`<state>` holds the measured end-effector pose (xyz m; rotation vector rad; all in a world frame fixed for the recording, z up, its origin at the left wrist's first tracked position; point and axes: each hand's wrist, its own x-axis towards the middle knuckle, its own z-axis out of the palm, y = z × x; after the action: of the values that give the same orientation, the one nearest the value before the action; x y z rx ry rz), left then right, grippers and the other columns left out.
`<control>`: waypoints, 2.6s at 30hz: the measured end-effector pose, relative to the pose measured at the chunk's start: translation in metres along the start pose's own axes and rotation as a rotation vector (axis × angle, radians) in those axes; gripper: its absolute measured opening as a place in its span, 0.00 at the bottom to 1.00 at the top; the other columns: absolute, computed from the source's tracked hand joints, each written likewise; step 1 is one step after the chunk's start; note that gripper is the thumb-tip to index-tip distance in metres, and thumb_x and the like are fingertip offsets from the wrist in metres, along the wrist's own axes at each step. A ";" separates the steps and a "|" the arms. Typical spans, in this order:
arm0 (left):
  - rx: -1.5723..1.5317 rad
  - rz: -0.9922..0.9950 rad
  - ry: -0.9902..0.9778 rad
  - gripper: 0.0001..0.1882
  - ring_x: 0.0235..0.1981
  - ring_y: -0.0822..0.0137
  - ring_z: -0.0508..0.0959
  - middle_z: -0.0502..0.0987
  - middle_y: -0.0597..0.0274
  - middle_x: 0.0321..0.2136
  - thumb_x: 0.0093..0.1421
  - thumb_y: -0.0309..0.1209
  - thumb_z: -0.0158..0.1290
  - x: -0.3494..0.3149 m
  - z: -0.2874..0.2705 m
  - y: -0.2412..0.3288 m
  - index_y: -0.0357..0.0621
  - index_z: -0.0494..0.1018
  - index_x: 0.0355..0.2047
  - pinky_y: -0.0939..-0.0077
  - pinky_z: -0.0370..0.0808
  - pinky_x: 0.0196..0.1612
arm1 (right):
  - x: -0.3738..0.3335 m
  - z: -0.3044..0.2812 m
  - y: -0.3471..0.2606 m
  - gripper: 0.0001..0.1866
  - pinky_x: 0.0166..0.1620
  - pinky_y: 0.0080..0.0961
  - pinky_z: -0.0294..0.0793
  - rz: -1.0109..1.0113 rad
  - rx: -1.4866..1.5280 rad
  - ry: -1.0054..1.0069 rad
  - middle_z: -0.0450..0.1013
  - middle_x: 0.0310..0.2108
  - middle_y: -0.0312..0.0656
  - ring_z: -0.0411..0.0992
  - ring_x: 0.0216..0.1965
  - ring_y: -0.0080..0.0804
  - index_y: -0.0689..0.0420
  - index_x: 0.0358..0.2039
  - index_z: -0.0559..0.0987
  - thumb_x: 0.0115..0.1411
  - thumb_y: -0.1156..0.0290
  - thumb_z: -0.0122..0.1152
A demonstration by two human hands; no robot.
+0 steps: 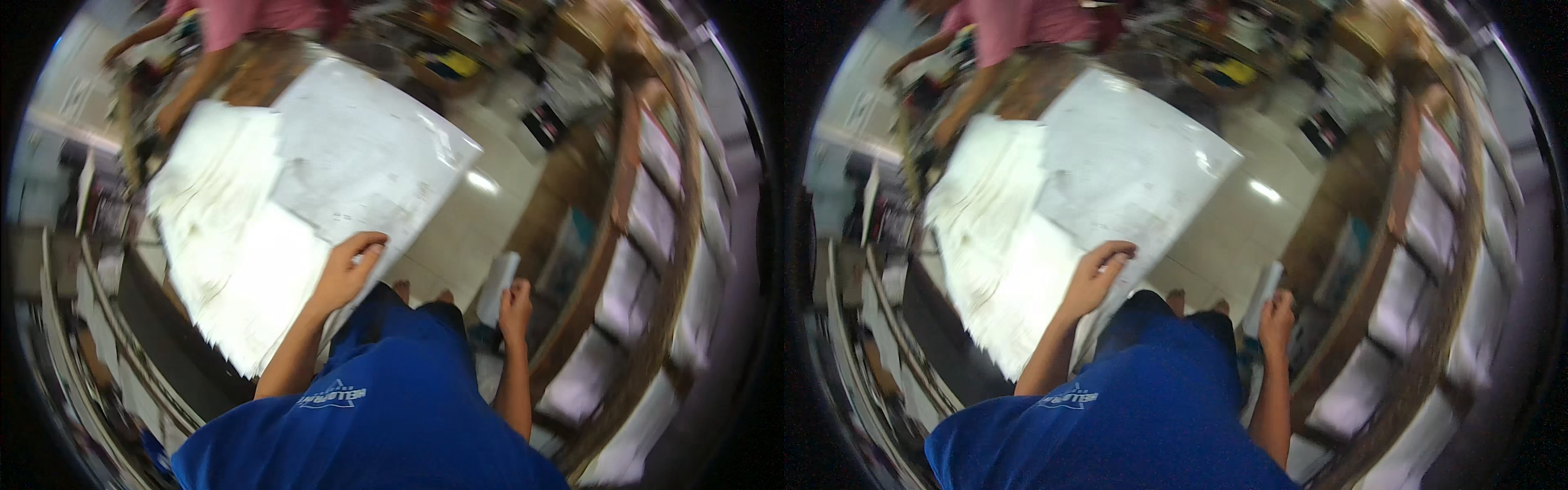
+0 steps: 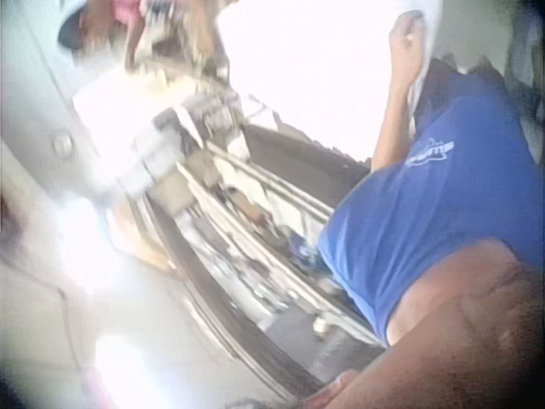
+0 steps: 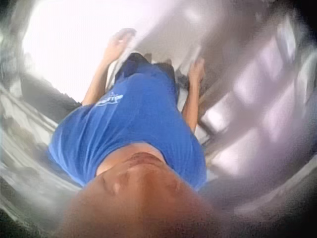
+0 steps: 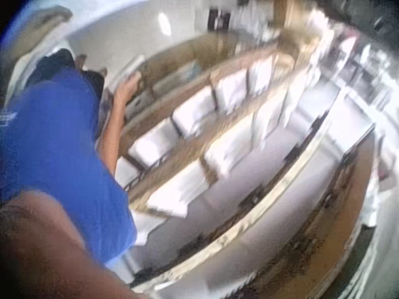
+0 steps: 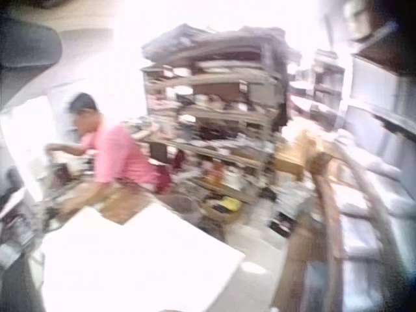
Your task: The person repeatedly picks up white paper sheets from a table and places them onto a wooden drying rack. They also smooth and adjust the sheets on the rack. Another person in a pink shirt works nearby at a screen printing station.
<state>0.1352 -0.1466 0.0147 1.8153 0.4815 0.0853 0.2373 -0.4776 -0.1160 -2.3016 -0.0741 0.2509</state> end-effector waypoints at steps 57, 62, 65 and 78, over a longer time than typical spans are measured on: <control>0.631 0.370 -0.374 0.09 0.20 0.72 0.68 0.70 0.58 0.22 0.56 0.17 0.48 0.047 0.137 0.015 0.32 0.73 0.38 0.81 0.65 0.23 | -0.200 -0.310 0.376 0.09 0.18 0.25 0.61 1.059 -0.291 1.333 0.70 0.18 0.38 0.62 0.13 0.25 0.61 0.27 0.77 0.57 0.68 0.57; 0.631 0.358 -0.462 0.09 0.26 0.69 0.71 0.73 0.56 0.27 0.58 0.18 0.45 0.044 0.148 0.019 0.31 0.72 0.39 0.79 0.68 0.31 | -0.183 -0.305 0.352 0.10 0.19 0.27 0.63 1.132 -0.345 1.246 0.72 0.18 0.40 0.64 0.13 0.27 0.62 0.28 0.78 0.56 0.67 0.58; 0.632 0.385 -0.495 0.11 0.23 0.63 0.72 0.71 0.54 0.24 0.55 0.16 0.48 0.043 0.157 0.018 0.34 0.72 0.38 0.75 0.69 0.28 | -0.191 -0.316 0.369 0.11 0.20 0.28 0.66 1.157 -0.294 1.214 0.72 0.18 0.41 0.66 0.14 0.28 0.62 0.31 0.78 0.56 0.66 0.59; 0.549 0.616 -0.614 0.17 0.20 0.58 0.72 0.69 0.56 0.21 0.47 0.17 0.56 0.035 0.194 -0.011 0.37 0.71 0.40 0.67 0.69 0.24 | -0.106 -0.127 0.123 0.26 0.28 0.16 0.68 0.358 0.369 0.532 0.72 0.32 0.35 0.66 0.24 0.17 0.58 0.59 0.61 0.62 0.66 0.54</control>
<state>0.2225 -0.3065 -0.0606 2.3360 -0.5507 -0.2004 0.1568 -0.6670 -0.1062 -1.9289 0.6071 -0.1644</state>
